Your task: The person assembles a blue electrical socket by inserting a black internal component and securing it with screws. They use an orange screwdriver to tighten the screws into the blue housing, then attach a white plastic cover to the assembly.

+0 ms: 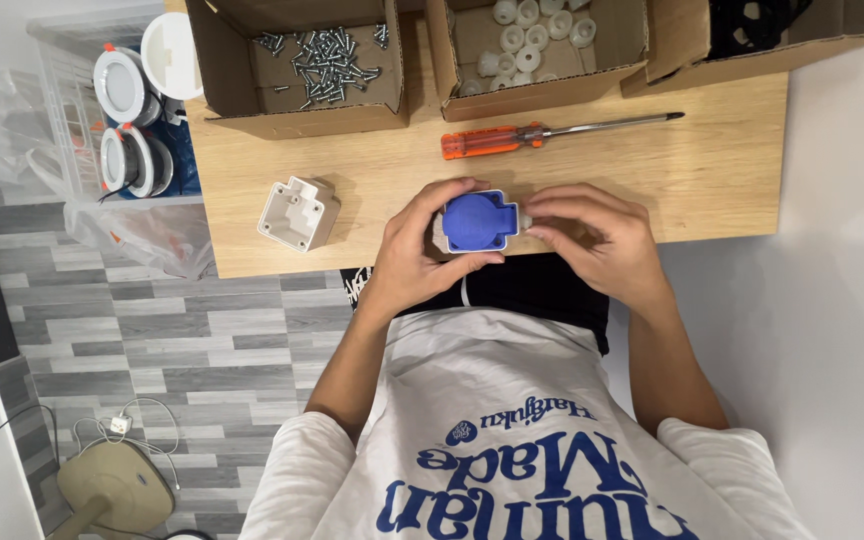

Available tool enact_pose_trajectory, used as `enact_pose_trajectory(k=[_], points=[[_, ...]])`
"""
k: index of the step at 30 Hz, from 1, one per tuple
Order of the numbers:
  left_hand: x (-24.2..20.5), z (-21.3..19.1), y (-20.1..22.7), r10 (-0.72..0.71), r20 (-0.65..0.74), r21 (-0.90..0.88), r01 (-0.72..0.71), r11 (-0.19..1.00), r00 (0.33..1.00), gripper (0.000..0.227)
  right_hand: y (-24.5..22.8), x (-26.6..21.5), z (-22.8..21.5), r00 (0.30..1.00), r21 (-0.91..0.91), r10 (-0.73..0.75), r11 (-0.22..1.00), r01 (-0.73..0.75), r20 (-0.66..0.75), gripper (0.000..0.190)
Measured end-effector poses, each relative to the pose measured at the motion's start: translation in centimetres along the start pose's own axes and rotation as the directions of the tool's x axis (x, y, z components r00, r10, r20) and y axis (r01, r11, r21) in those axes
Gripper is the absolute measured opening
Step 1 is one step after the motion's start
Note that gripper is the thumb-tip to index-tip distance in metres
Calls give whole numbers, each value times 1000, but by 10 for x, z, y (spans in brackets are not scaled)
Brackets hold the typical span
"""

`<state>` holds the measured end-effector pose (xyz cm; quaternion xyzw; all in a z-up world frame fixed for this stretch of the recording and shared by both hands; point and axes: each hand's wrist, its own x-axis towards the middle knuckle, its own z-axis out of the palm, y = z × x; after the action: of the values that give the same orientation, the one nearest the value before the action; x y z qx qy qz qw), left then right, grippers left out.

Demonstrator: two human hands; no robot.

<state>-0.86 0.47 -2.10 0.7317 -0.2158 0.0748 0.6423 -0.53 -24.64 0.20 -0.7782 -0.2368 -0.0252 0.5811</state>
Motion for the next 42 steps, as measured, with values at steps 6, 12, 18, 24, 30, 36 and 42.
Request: enact_pose_trajectory(k=[6,12,18,24,30,36,42], points=[[0,-1,0,3,10,9,-3,1000,1000,74,4,-2,4,998,-65,-32,997,29,-46,15],[0,-2,3,24,12,-2,-24,1000,1000,73,15,-9,9,996,-32,-7,999,5,-86,15],[4,1,8,122,-35,-20,-123,992,992,68,24,-14,17,990,66,59,997,-51,-127,16],[2,5,9,220,-71,55,-216,975,973,56,25,-21,34,980,-40,103,993,-111,-168,16],[-1,3,8,218,-76,82,-212,974,973,57,32,-19,33,995,-280,70,956,-87,-71,34],[0,-11,10,124,-44,-25,-125,992,991,69,17,-5,12,968,-471,-218,846,250,123,35],[-1,-20,6,39,84,-175,-24,984,996,71,19,-4,14,923,-502,-305,776,383,234,30]])
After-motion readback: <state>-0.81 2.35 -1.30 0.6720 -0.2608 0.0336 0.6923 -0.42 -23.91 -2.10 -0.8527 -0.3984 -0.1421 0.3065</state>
